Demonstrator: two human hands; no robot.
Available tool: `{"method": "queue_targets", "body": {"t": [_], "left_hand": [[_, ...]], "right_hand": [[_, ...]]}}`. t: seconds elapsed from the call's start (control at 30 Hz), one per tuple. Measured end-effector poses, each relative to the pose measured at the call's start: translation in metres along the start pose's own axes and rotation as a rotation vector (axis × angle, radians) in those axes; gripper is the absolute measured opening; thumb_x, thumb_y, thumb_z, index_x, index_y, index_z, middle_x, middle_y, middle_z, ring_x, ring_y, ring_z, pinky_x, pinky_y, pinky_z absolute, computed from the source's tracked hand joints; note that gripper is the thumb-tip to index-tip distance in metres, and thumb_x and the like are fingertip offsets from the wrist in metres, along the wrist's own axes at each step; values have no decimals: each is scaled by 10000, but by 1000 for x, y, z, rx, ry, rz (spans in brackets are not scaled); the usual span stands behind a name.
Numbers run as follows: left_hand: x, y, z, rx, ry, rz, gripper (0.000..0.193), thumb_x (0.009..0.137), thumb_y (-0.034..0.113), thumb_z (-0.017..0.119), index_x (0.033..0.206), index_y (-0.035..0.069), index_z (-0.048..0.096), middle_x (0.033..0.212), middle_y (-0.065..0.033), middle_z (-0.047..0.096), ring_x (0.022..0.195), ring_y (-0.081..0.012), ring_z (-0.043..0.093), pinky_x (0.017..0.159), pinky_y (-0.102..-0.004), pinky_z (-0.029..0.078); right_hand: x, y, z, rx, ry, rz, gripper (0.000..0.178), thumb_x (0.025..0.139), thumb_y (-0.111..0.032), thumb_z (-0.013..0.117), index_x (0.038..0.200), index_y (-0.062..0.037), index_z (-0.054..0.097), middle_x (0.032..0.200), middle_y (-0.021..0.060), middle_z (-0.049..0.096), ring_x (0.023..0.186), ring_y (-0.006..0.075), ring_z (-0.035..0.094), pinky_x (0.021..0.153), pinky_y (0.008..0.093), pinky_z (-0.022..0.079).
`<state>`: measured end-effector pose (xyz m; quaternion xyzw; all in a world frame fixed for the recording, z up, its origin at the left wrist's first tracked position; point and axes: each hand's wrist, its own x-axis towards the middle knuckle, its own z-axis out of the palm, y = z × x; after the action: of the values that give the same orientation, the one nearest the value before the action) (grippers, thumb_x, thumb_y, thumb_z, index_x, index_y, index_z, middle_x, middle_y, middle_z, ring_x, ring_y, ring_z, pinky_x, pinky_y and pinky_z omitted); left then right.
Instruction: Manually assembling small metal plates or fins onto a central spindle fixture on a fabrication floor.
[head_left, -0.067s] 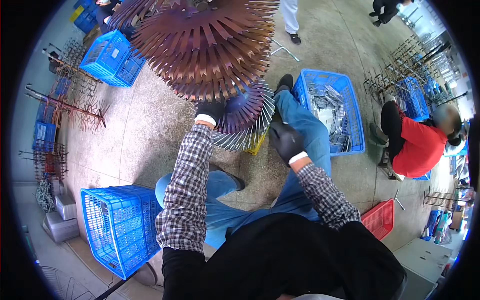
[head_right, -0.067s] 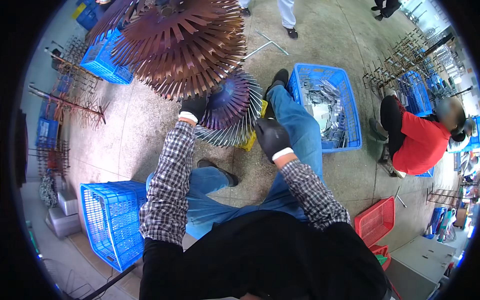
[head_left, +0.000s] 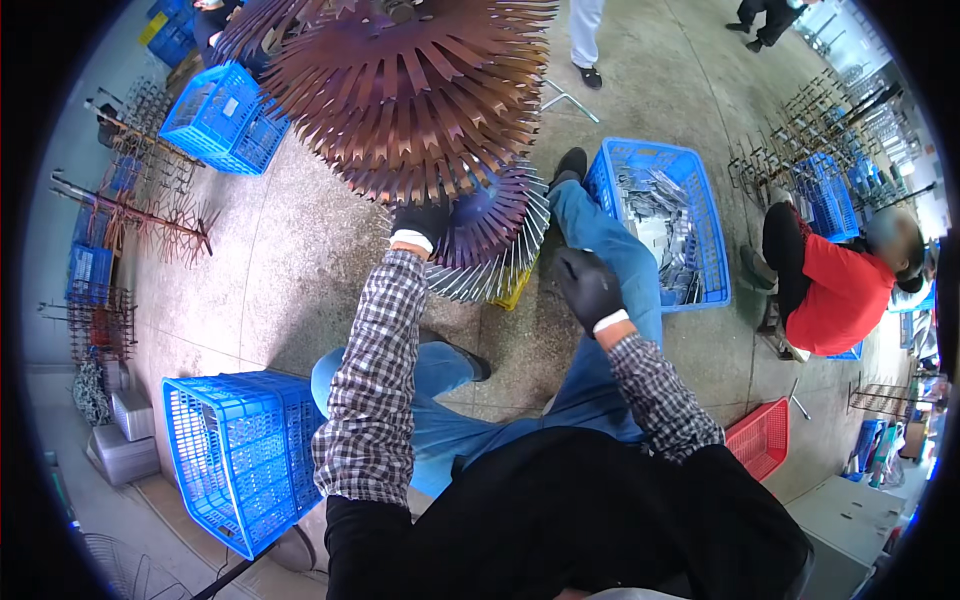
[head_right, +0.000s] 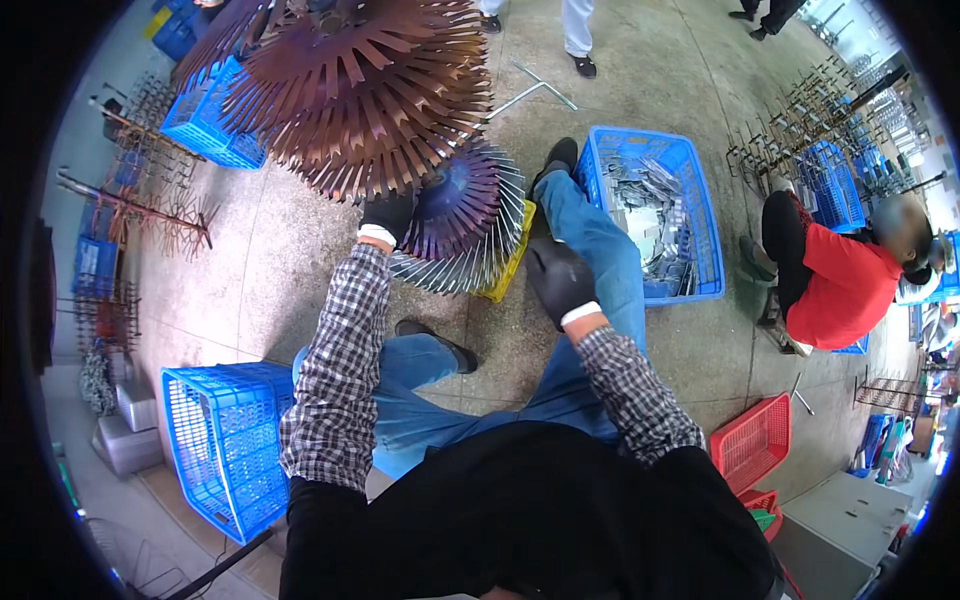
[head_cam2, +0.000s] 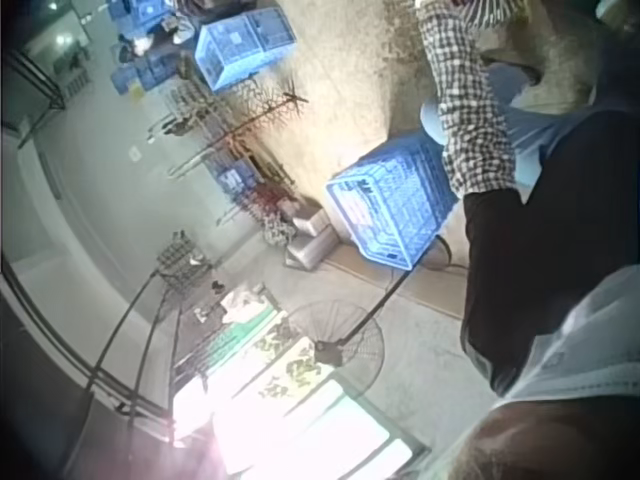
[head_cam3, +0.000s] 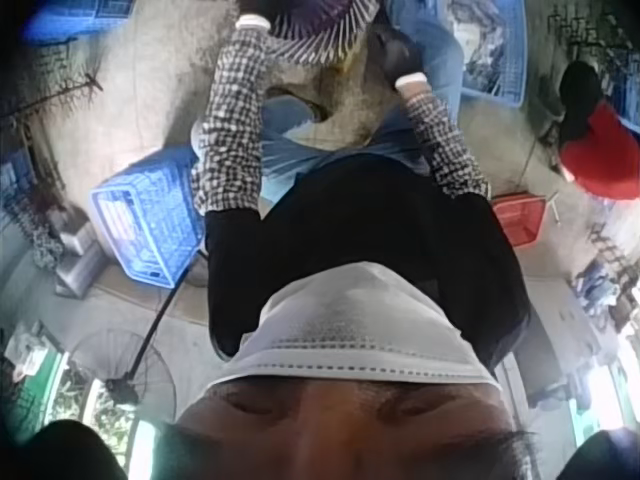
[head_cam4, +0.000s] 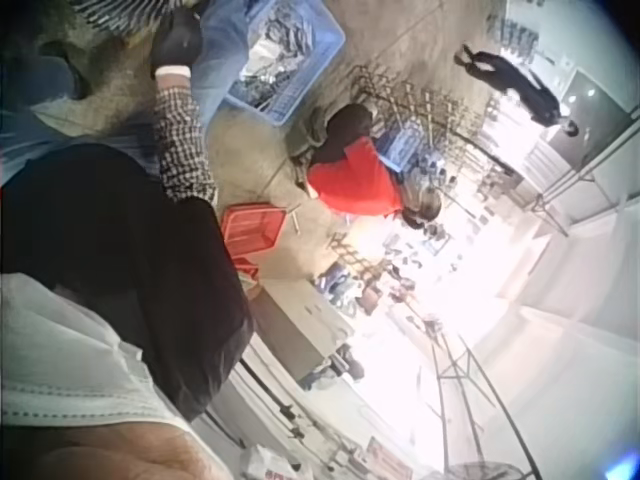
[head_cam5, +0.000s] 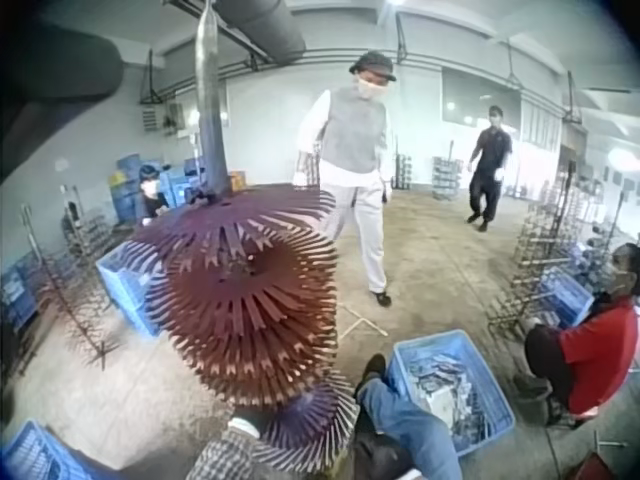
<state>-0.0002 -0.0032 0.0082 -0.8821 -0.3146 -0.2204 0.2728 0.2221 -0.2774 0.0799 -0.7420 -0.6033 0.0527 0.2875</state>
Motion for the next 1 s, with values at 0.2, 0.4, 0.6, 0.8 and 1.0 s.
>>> {"method": "queue_targets", "body": {"t": [0.2, 0.4, 0.6, 0.8, 1.0], "left_hand": [[1, -2, -2, 28, 98, -22, 456, 943, 323, 565, 1344, 107, 596, 1387, -193, 571, 1164, -461, 593, 898, -620, 501], [-4, -31, -1, 338, 450, 69, 398, 960, 244, 515, 1294, 60, 629, 1192, -206, 663, 1077, -373, 658, 901, -541, 550], [15, 9, -4, 280, 353, 80, 526, 913, 276, 568, 1378, 29, 553, 1402, -274, 550, 1283, -443, 551, 1075, -564, 454], [10, -3, -4, 304, 204, 99, 507, 932, 332, 576, 1343, 34, 572, 1319, -236, 609, 1128, -435, 627, 921, -577, 517], [8, 5, -1, -19, -589, -106, 491, 923, 328, 576, 1335, 62, 579, 1232, -195, 652, 939, -408, 671, 766, -548, 548]], "right_hand": [[-5, 30, -15, 112, 92, 82, 173, 946, -190, 622, 1052, -77, 700, 915, 154, 713, 807, 366, 647, 721, 438, 503], [-10, 33, -9, 106, 128, 53, 226, 981, -222, 621, 1093, -62, 736, 933, 170, 742, 782, 362, 670, 738, 406, 532], [-26, 58, -17, 124, 163, 50, 210, 949, -198, 632, 1091, -72, 721, 950, 147, 734, 785, 352, 665, 728, 398, 526], [-30, 37, -26, 187, 124, 43, 241, 972, -237, 618, 1104, -59, 713, 911, 144, 720, 768, 344, 657, 718, 395, 519], [-63, 29, -33, 248, 93, 97, 263, 988, -262, 609, 1127, -69, 721, 944, 152, 726, 794, 335, 670, 725, 400, 520]]}}
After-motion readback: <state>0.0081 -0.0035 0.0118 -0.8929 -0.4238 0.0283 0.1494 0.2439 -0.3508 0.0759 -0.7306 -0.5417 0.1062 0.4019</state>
